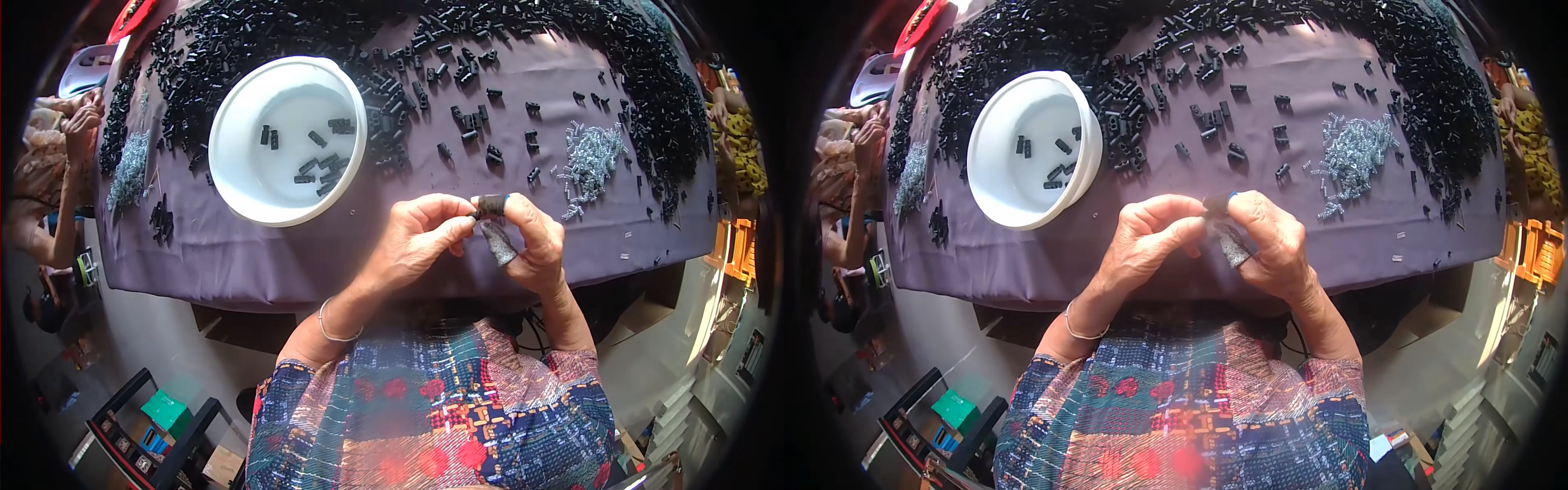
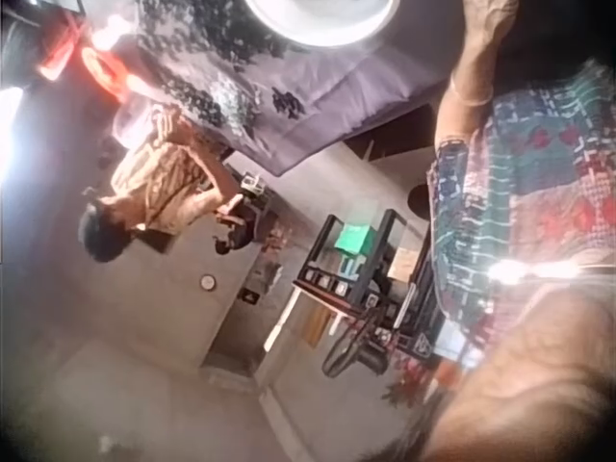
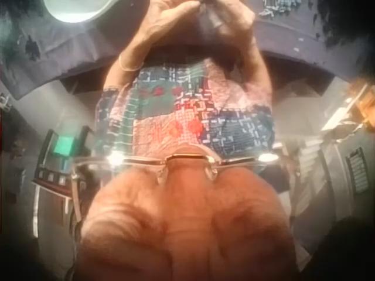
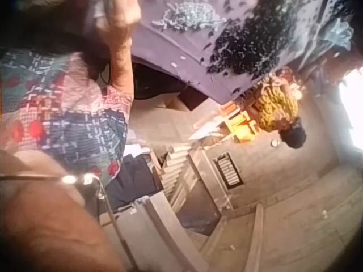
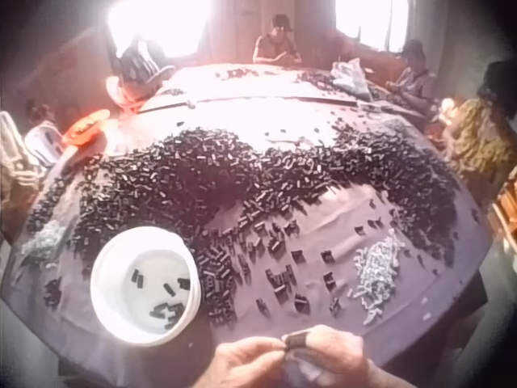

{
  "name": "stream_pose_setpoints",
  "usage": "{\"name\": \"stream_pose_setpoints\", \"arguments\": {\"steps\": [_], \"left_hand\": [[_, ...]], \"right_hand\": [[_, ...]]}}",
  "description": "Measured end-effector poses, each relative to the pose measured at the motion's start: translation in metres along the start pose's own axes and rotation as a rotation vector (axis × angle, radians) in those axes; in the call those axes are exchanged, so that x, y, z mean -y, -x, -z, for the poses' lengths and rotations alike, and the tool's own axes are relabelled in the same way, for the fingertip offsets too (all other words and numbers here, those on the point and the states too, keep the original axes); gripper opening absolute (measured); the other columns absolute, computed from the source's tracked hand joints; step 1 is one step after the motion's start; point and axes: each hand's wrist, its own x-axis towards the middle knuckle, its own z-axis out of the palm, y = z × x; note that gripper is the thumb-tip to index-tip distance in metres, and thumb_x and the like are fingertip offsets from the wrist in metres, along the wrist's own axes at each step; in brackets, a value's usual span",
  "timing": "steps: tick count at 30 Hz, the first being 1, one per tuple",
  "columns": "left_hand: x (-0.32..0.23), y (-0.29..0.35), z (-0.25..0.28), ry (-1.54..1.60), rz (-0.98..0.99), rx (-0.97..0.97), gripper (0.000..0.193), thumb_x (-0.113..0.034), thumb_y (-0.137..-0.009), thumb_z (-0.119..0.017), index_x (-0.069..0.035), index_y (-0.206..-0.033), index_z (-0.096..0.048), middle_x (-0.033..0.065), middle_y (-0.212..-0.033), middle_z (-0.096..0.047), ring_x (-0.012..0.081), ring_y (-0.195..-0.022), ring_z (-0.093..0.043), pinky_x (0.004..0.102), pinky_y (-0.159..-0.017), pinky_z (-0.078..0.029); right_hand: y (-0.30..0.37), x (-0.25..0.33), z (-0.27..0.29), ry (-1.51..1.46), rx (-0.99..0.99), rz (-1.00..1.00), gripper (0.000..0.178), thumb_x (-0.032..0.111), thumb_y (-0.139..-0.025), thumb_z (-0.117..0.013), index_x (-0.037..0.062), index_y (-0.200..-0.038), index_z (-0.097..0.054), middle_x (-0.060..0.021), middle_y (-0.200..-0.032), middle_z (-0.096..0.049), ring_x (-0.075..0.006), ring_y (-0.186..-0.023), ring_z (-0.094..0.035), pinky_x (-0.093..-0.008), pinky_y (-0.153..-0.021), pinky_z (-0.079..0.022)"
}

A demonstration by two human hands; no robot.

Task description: Manual assembly of small black plastic components at a workspace table.

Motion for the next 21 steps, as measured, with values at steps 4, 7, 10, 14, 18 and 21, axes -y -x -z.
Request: {"name": "stream_pose_setpoints", "arguments": {"steps": [4,7,10,14,18,21], "left_hand": [[0.002,0.000,0.002,0.045,-0.008,-0.008,0.018,-0.009,-0.088,-0.066,0.001,-0.102,-0.065,0.0050,-0.087,-0.067,0.0103,-0.074,-0.061,0.0254,-0.069,-0.050],[-0.004,0.000,-0.002,0.067,0.011,-0.038,0.017,-0.008,-0.086,-0.067,0.000,-0.101,-0.065,0.0049,-0.088,-0.067,0.0099,-0.076,-0.061,0.0242,-0.071,-0.049],[-0.001,-0.003,-0.002,0.108,-0.002,-0.031,0.016,-0.007,-0.085,-0.067,-0.001,-0.100,-0.066,0.0041,-0.089,-0.068,0.0082,-0.077,-0.060,0.0222,-0.072,-0.048],[-0.002,-0.001,-0.005,0.083,0.008,-0.050,0.016,-0.011,-0.087,-0.067,0.001,-0.098,-0.065,0.0038,-0.085,-0.066,0.0085,-0.074,-0.059,0.0221,-0.068,-0.049],[-0.001,0.000,-0.004,0.147,0.041,-0.036,0.015,-0.010,-0.085,-0.068,-0.001,-0.097,-0.066,0.0027,-0.086,-0.067,0.0074,-0.076,-0.059,0.0210,-0.070,-0.048],[-0.001,-0.001,-0.004,0.116,0.043,-0.039,0.013,-0.007,-0.084,-0.068,-0.001,-0.095,-0.067,0.0021,-0.087,-0.067,0.0068,-0.079,-0.059,0.0204,-0.072,-0.047]], "right_hand": [[-0.002,0.012,-0.001,0.169,-0.010,-0.053,0.051,0.003,-0.063,-0.077,-0.0067,-0.108,-0.056,-0.0189,-0.097,-0.062,-0.0331,-0.085,-0.063,-0.0380,-0.073,-0.053],[0.001,0.019,-0.005,0.328,-0.013,-0.045,0.051,0.007,-0.063,-0.077,-0.0072,-0.108,-0.056,-0.0198,-0.094,-0.062,-0.0352,-0.084,-0.062,-0.0403,-0.074,-0.053],[-0.003,0.023,-0.011,0.438,-0.034,0.003,0.055,0.009,-0.060,-0.075,-0.0075,-0.108,-0.055,-0.0208,-0.096,-0.060,-0.0364,-0.085,-0.061,-0.0415,-0.073,-0.052],[-0.001,0.025,-0.013,0.527,-0.009,-0.034,0.058,0.009,-0.058,-0.074,-0.0074,-0.110,-0.054,-0.0205,-0.098,-0.060,-0.0355,-0.085,-0.060,-0.0402,-0.072,-0.052],[0.000,0.028,-0.014,0.532,-0.005,-0.094,0.058,0.009,-0.059,-0.073,-0.0075,-0.111,-0.053,-0.0200,-0.094,-0.060,-0.0341,-0.083,-0.061,-0.0393,-0.070,-0.052],[-0.001,0.029,-0.013,0.548,0.020,-0.090,0.056,0.008,-0.059,-0.073,-0.0075,-0.109,-0.054,-0.0189,-0.092,-0.061,-0.0330,-0.081,-0.061,-0.0389,-0.068,-0.052]]}}
